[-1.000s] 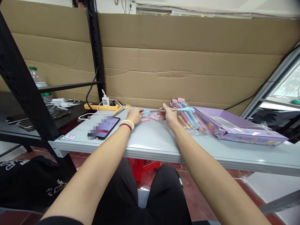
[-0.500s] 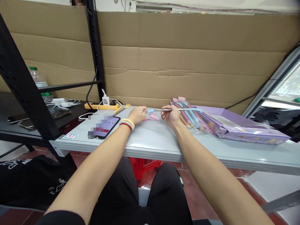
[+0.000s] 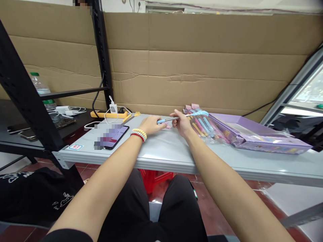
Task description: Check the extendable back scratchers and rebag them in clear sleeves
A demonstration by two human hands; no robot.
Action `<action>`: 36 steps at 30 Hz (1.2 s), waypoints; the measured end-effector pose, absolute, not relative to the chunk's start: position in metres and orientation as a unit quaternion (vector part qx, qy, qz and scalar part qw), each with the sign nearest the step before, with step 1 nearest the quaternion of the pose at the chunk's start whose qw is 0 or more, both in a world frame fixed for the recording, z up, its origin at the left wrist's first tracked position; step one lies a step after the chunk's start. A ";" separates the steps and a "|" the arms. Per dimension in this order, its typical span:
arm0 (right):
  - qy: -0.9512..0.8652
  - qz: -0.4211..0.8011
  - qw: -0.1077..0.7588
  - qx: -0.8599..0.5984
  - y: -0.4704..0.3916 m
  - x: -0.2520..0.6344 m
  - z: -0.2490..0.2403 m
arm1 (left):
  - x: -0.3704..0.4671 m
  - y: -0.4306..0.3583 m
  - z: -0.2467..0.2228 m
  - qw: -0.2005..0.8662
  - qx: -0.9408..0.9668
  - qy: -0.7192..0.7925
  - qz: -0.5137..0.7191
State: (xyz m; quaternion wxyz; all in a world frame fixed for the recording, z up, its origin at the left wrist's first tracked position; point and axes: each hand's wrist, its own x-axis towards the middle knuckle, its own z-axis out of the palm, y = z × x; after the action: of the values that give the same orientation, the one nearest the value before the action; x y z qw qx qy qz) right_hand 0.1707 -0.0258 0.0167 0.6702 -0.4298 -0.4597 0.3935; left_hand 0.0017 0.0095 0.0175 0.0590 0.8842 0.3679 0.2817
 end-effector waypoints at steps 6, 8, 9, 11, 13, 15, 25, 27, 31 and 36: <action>-0.418 0.378 0.769 -0.301 -0.037 0.189 0.032 | 0.000 0.012 0.013 0.025 0.883 0.407 0.233; -0.414 0.383 0.777 -0.281 -0.041 0.192 0.034 | 0.002 0.008 0.012 0.025 0.886 0.404 0.225; -0.408 0.387 0.782 -0.269 -0.042 0.193 0.035 | 0.004 0.006 0.013 0.023 0.884 0.408 0.227; -0.391 0.397 0.798 -0.230 -0.044 0.198 0.035 | 0.010 0.001 0.015 0.011 0.872 0.428 0.235; -0.370 0.402 0.817 -0.183 -0.044 0.205 0.034 | 0.017 -0.004 0.017 -0.013 0.862 0.444 0.246; -0.351 0.396 0.835 -0.149 -0.045 0.215 0.034 | 0.023 -0.009 0.020 -0.039 0.859 0.447 0.247; -0.343 0.368 0.851 -0.153 -0.041 0.200 0.038 | 0.046 -0.033 0.033 -0.046 0.854 0.474 0.212; -0.342 0.385 0.844 -0.153 -0.039 0.188 0.039 | 0.049 -0.036 0.034 -0.038 0.850 0.478 0.218; -0.330 0.399 0.835 -0.186 -0.039 0.171 0.038 | 0.052 -0.038 0.033 -0.018 0.842 0.491 0.224; -0.310 0.413 0.836 -0.186 -0.042 0.161 0.037 | 0.049 -0.034 0.033 -0.012 0.837 0.499 0.225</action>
State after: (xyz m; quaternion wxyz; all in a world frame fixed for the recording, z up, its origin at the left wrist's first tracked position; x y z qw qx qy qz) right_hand 0.1607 -0.0422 0.0368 0.8360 -0.1857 -0.3099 0.4130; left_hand 0.0491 -0.0341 0.0329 -0.0116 0.8366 0.4992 0.2253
